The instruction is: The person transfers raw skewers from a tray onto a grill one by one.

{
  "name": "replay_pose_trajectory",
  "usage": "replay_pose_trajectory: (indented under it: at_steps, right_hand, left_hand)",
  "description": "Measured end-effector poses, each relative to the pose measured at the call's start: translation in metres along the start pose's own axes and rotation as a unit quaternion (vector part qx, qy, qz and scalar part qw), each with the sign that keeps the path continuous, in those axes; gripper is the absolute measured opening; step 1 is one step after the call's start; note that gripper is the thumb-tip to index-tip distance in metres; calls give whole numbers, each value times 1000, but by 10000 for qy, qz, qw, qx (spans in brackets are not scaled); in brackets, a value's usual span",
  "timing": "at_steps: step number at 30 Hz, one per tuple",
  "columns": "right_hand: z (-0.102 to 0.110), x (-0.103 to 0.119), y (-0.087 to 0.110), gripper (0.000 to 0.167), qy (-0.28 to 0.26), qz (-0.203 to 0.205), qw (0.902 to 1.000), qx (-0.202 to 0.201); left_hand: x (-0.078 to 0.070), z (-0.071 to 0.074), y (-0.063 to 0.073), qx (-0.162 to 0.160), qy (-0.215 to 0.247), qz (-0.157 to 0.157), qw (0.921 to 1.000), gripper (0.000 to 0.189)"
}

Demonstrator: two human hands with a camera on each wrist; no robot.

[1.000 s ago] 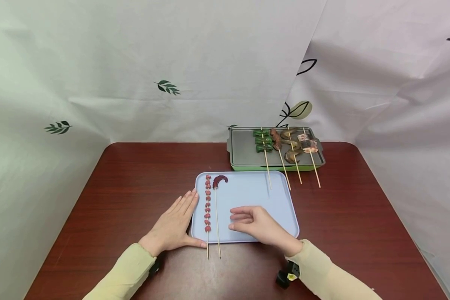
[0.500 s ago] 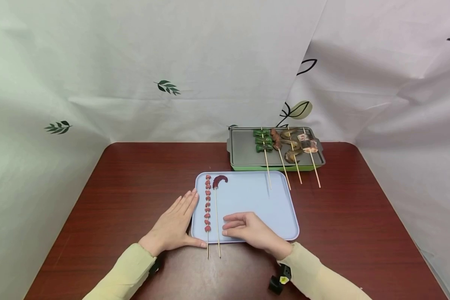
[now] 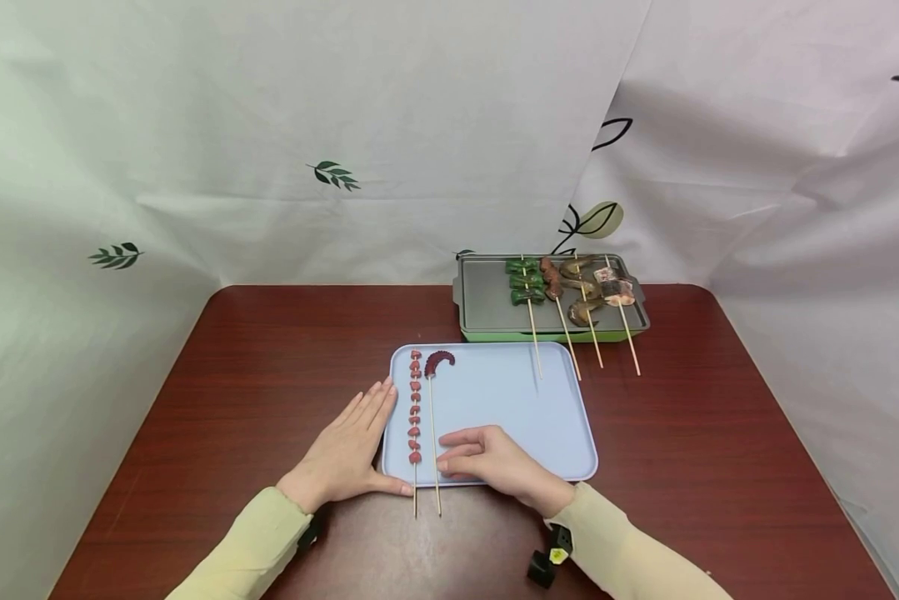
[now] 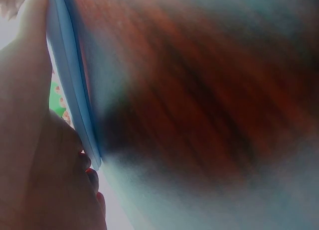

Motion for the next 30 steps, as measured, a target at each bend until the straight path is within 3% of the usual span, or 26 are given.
replay_pose_trajectory:
  at_steps: [5, 13, 21, 30]
  right_hand:
    - [-1, 0, -2, 49, -132, -142, 9998, 11]
    - [-2, -2, -5, 47, -320, -264, 9991, 22]
    - [1, -4, -6, 46, -615, -166, 9980, -21]
    - [5, -1, -2, 45, -587, -110, 9981, -179]
  left_hand:
    - [0, 0, 0, 1, -46, -2, 10000, 139]
    - [-2, 3, 0, -252, -66, -152, 9995, 138]
    - [-3, 5, 0, -72, -53, -75, 9999, 138]
    - [-4, 6, 0, -174, -41, -106, 9998, 137]
Point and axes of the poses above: each hand's wrist, its own y-axis away from the middle knuckle, its own z-axis out of the back of the hand, x = y × z, the point moved 5 cm from there along -y, towards the middle knuckle, and after that the axes turned 4 degrees about x, right-handed, at the moved point
